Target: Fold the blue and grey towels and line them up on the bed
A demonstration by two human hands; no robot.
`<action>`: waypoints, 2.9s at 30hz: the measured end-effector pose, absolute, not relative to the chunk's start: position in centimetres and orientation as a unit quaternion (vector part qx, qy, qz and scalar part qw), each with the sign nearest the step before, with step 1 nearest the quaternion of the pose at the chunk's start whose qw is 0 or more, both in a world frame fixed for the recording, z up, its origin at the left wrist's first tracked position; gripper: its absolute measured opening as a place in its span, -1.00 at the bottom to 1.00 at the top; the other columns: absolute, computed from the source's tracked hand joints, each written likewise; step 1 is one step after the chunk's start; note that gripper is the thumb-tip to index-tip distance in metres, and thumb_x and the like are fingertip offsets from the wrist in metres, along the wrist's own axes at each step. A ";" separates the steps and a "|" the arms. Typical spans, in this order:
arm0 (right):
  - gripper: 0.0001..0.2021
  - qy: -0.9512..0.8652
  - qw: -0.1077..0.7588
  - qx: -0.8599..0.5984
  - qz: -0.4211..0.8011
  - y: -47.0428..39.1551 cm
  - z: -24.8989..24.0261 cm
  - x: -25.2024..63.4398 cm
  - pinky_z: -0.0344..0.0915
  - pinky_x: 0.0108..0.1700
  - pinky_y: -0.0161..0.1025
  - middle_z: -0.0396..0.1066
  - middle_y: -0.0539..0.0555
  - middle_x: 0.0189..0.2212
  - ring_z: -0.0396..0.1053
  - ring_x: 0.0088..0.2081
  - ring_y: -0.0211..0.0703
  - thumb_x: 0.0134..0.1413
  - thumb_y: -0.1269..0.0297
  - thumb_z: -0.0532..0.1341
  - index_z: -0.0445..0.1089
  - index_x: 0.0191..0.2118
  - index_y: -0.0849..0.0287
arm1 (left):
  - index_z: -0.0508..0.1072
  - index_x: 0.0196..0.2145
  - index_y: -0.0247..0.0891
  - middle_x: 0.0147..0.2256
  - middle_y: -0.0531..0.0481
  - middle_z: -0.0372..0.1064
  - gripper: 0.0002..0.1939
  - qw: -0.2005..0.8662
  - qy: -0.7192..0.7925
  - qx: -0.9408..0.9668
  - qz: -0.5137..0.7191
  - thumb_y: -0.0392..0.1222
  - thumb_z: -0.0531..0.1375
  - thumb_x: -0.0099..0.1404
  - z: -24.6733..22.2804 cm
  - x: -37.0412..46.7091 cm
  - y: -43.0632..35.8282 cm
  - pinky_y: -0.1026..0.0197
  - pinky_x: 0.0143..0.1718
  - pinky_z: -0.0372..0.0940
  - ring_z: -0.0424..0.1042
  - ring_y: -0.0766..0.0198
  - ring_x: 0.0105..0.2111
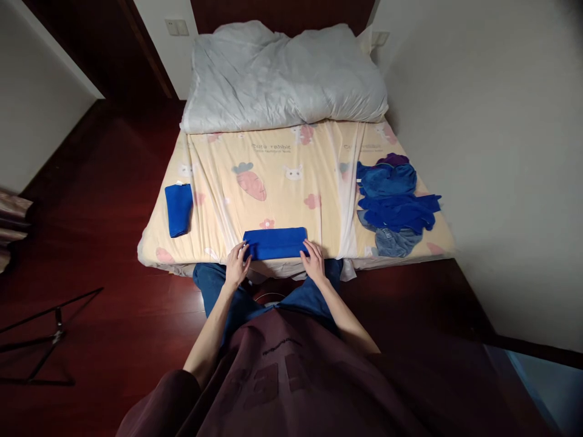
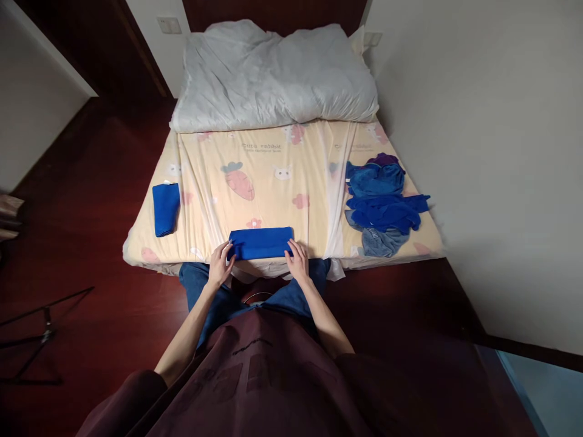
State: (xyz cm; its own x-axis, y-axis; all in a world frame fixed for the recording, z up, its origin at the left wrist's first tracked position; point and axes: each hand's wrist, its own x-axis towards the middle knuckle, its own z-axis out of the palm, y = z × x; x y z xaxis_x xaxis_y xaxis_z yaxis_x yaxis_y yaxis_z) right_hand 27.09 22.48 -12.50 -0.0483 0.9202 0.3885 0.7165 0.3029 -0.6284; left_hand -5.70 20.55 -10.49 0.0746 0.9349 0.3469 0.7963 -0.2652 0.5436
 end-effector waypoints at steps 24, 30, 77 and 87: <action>-0.45 -0.778 0.274 -0.555 0.108 23.1 -15.0 28.3 0.13 0.38 0.08 0.21 0.13 0.33 0.10 0.39 -0.02 0.24 0.42 0.08 0.22 0.35 0.17 | 0.07 0.41 -0.31 0.41 -0.12 -0.04 -0.24 0.089 0.593 0.791 0.123 -0.46 -0.04 0.26 -12.7 -5.1 21.4 -0.05 0.42 -0.11 -0.09 0.13 0.43; -0.42 -0.752 0.290 -0.582 0.108 24.0 -15.4 27.5 0.22 0.33 0.09 0.31 0.14 0.27 0.19 0.34 0.02 0.10 0.50 0.12 0.33 0.28 0.18 | 0.14 0.39 -0.27 0.38 -0.14 0.05 -0.27 0.090 0.619 0.770 0.124 -0.44 0.00 0.26 -12.8 -4.6 22.3 -0.03 0.38 -0.02 0.02 0.12 0.40; -0.42 -0.572 0.411 -0.647 0.292 26.8 -16.4 28.4 0.45 -0.23 -0.08 0.53 0.17 -0.38 0.47 -0.36 0.00 0.15 -0.18 0.16 0.49 -0.03 0.29 | 0.46 0.08 -0.30 -0.21 -0.20 0.52 -0.48 0.269 0.724 0.530 0.350 0.15 0.07 0.41 -13.3 -6.8 22.1 -0.02 0.01 0.38 0.50 0.03 -0.10; -0.42 -0.552 0.409 -0.681 0.254 28.1 -16.6 27.9 0.46 -0.16 -0.05 0.59 0.21 -0.34 0.54 -0.27 0.07 0.09 -0.26 0.16 0.53 -0.12 0.20 | 0.50 -0.01 -0.30 -0.20 -0.24 0.57 -0.51 0.254 0.760 0.521 0.294 0.13 0.01 0.43 -13.6 -6.7 23.9 -0.03 -0.01 0.37 0.54 -0.03 -0.11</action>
State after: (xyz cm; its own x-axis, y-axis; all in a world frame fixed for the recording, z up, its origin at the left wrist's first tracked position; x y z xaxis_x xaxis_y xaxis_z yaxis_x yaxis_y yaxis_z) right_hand 27.93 28.15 -16.56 0.2610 0.9596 0.1049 0.5440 -0.0564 -0.8372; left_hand -6.74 23.92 -13.65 -0.3282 0.9412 -0.0802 0.6431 0.2848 0.7109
